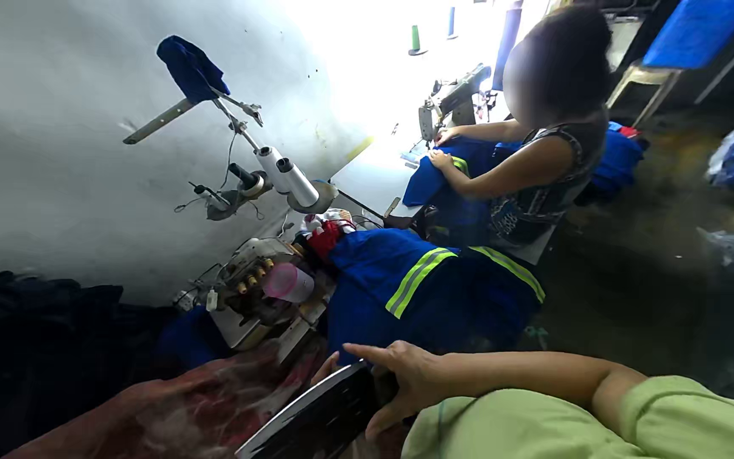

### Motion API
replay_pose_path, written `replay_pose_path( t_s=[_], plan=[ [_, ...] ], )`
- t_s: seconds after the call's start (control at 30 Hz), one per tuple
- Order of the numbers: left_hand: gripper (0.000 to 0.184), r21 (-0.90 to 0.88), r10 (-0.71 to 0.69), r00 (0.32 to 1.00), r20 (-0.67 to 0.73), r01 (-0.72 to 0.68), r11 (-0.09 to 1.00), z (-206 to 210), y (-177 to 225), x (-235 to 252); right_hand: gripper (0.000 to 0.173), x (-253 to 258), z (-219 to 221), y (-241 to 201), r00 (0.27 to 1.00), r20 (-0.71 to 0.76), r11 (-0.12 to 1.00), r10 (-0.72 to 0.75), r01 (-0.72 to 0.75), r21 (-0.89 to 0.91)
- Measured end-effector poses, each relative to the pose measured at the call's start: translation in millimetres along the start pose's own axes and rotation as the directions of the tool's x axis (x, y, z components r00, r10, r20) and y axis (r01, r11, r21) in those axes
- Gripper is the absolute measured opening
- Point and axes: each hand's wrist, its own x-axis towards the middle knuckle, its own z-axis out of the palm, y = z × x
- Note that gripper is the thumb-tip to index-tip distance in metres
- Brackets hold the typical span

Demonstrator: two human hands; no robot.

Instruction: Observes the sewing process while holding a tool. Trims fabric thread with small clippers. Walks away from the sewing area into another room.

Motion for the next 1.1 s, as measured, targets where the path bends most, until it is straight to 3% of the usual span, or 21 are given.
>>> replay_pose_path(
  t_s=[0.07, 0.1, 0.13, 0.17, 0.2, 0.23, 0.27, 0.33, 0.4, 0.47, 0.6, 0.73, 0.83, 0.93, 1.03, 1.1],
  plan=[
    [0.031, 0.205, 0.007, 1.0, -0.005, -0.006, 0.979, -12.1, 8.2, -8.0, 0.097, 5.4, 10.7, -2.7, 1.0, 0.003, 1.0, 0.0, 0.0, -0.008],
    [0.034, 0.372, -0.049, 0.998, -0.039, 0.06, 0.926, -2.9, 28.7, -7.3, 0.096, 8.0, 15.7, -3.5, 1.0, -0.003, 1.0, -0.002, 0.002, -0.017],
    [0.033, 0.553, -0.211, 0.972, -0.101, 0.231, 0.801, 24.8, 70.1, 0.5, 0.096, 10.6, 20.0, -4.8, 1.0, -0.006, 1.0, 0.005, -0.005, -0.022],
    [0.038, 0.691, -0.462, 0.875, -0.144, 0.423, 0.587, 61.9, 124.1, 17.8, 0.096, 12.9, 24.3, -6.0, 1.0, -0.021, 1.0, 0.008, -0.009, -0.026],
    [0.041, 0.775, -0.651, 0.745, -0.148, 0.497, 0.392, 88.1, 162.2, 37.2, 0.096, 14.7, 27.6, -7.0, 0.999, -0.037, 1.0, 0.008, -0.009, -0.028],
    [0.042, 0.803, -0.741, 0.656, -0.146, 0.515, 0.299, 99.6, 181.5, 49.8, 0.095, 16.3, 30.0, -7.6, 0.999, -0.051, 1.0, 0.003, -0.004, -0.028],
    [0.041, 0.775, -0.751, 0.638, -0.172, 0.558, 0.297, 103.3, 195.2, 52.2, 0.095, 17.9, 33.7, -7.8, 0.998, -0.068, 1.0, -0.014, 0.013, -0.021],
    [0.038, 0.673, -0.683, 0.701, -0.204, 0.607, 0.422, 81.9, 191.3, 42.7, 0.096, 20.8, 41.4, -6.9, 0.995, -0.089, 0.999, -0.049, 0.048, -0.016],
    [0.031, 0.623, -0.466, 0.858, -0.214, 0.488, 0.611, 22.6, 123.7, 10.9, 0.096, 23.4, 48.0, -3.9, 0.992, -0.1, 0.997, -0.082, 0.081, -0.011],
    [0.026, 0.568, -0.333, 0.916, -0.223, 0.4, 0.719, -24.6, 63.7, -15.2, 0.096, 25.8, 52.9, -0.8, 0.989, -0.103, 0.994, -0.108, 0.108, -0.009],
    [0.03, 0.391, -0.289, 0.943, -0.163, 0.33, 0.859, -47.6, 37.5, -19.4, 0.096, 28.2, 56.4, -3.2, 0.989, -0.093, 0.993, -0.116, 0.115, -0.016],
    [0.042, 0.288, -0.093, 0.994, -0.055, 0.105, 0.952, -44.8, 38.2, -17.3, 0.095, 29.1, 56.7, -6.2, 0.989, -0.096, 0.993, -0.114, 0.111, -0.034],
    [0.036, 0.366, -0.084, 0.989, -0.119, 0.123, 0.922, -42.8, 42.2, -23.7, 0.096, 29.1, 55.0, -7.1, 0.994, -0.035, 0.994, -0.108, 0.107, -0.019],
    [0.041, 0.415, -0.093, 0.995, -0.042, 0.102, 0.904, -51.8, 33.9, -21.7, 0.095, 28.6, 56.4, -5.2, 0.991, -0.033, 0.991, -0.129, 0.128, -0.033],
    [0.033, 0.325, -0.255, 0.958, -0.134, 0.286, 0.901, -30.8, 63.8, -10.9, 0.097, 27.7, 55.0, -6.1, 0.994, -0.041, 0.992, -0.106, 0.102, -0.076],
    [0.027, 0.236, -0.131, 0.981, -0.145, 0.162, 0.958, -32.2, 51.3, -16.5, 0.099, 27.2, 53.7, -7.3, 0.996, -0.041, 0.993, -0.084, 0.081, -0.084]
  ],
)
